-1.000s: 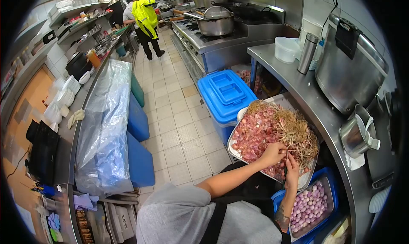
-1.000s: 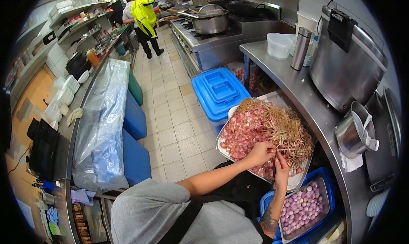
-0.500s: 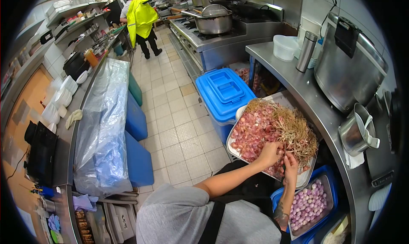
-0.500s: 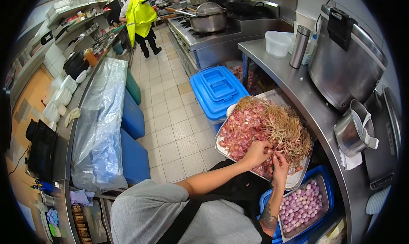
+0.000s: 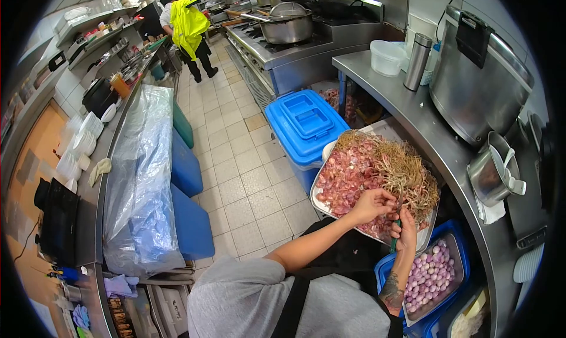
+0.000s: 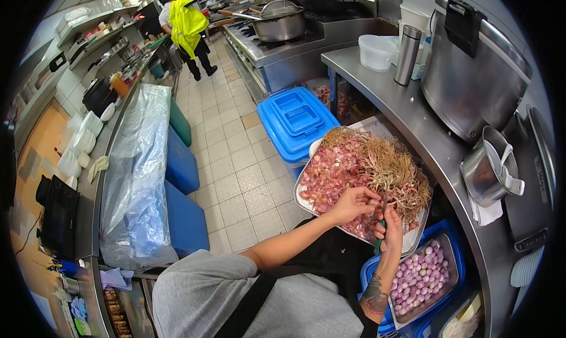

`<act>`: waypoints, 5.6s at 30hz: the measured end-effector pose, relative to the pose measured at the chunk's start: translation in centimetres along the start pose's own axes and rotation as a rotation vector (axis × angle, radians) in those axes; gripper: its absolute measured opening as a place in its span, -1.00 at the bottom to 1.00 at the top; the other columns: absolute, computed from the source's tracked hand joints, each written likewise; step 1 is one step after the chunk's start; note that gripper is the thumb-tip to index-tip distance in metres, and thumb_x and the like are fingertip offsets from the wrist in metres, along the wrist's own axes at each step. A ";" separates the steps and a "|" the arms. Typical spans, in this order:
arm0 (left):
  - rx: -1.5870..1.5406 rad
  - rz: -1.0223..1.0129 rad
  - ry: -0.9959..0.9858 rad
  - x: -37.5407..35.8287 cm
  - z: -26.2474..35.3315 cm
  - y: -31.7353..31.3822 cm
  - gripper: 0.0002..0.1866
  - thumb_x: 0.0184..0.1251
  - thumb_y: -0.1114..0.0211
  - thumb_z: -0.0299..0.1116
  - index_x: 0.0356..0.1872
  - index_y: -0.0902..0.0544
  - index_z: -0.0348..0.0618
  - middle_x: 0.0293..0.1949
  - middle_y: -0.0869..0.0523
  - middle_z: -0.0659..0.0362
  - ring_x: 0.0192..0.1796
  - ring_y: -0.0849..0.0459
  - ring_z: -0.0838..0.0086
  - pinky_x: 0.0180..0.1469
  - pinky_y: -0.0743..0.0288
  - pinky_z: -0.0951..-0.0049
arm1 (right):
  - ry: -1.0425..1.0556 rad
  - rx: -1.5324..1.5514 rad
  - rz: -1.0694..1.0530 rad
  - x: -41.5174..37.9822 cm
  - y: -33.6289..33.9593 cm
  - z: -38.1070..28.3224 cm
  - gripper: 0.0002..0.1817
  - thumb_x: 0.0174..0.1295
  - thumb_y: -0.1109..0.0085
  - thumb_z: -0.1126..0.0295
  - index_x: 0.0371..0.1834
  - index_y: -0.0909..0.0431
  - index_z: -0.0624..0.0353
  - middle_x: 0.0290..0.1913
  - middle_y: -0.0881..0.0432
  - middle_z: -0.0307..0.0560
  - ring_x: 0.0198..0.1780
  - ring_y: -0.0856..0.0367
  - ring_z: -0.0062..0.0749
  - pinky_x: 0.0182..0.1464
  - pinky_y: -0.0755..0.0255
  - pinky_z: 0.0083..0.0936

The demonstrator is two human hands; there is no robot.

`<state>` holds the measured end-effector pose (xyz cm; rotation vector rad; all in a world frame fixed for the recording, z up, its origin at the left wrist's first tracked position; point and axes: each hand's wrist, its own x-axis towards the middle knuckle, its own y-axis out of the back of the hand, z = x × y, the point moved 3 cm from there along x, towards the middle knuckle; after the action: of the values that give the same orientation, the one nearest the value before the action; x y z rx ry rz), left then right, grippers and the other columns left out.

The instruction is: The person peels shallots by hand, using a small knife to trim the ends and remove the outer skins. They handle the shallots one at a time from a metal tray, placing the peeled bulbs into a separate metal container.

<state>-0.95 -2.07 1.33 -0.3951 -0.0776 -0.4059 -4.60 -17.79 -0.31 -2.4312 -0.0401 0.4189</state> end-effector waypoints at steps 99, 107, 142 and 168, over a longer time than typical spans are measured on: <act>-0.178 0.242 -0.220 -2.9 9.8 -0.6 -0.64 0.13 -0.20 -0.75 -0.01 -0.49 -0.40 -0.14 -0.60 0.10 -0.12 -0.59 0.55 -0.04 -0.52 0.58 | 0.618 -0.717 -0.092 -6.4 -12.7 -5.1 -0.56 0.17 -0.14 0.50 0.17 -0.47 0.14 -0.25 -0.69 -0.10 -0.33 -0.58 -0.67 -0.25 -0.44 -0.65; -0.058 0.248 -0.302 -3.1 9.5 -0.5 -0.67 0.10 -0.26 -0.71 -0.06 -0.54 -0.34 -0.17 -0.60 0.17 -0.12 -0.58 0.59 -0.13 -0.51 0.63 | 0.743 -0.787 -0.023 -5.7 -12.5 -4.1 -0.70 0.19 -0.09 0.58 0.02 -0.56 0.31 -0.12 -0.67 0.01 -0.18 -0.63 -0.46 -0.13 -0.47 -0.60; -0.243 0.279 -0.280 -2.6 9.5 0.3 -0.62 0.14 -0.21 -0.70 0.03 -0.46 -0.36 -0.04 -0.57 0.14 0.00 -0.55 0.52 0.09 -0.44 0.52 | 0.650 -0.724 -0.033 -5.0 -13.1 -3.9 -0.59 0.20 -0.11 0.54 0.16 -0.45 0.27 0.10 -0.54 -0.02 0.07 -0.51 -0.47 -0.12 -0.45 -0.68; -0.240 0.202 -0.326 -3.5 10.3 -1.1 -0.66 0.13 -0.20 -0.75 -0.04 -0.47 -0.34 -0.10 -0.60 0.06 -0.05 -0.59 0.46 0.05 -0.48 0.50 | 0.915 -0.820 -0.094 -6.7 -13.5 -5.0 -0.62 0.12 -0.19 0.55 0.06 -0.56 0.18 -0.31 -0.60 -0.06 -0.33 -0.55 -0.47 -0.24 -0.42 -0.59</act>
<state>-4.56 2.31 10.66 -0.6983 -0.3057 -0.1480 -8.40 -11.22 13.60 -3.1481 0.0890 -0.9522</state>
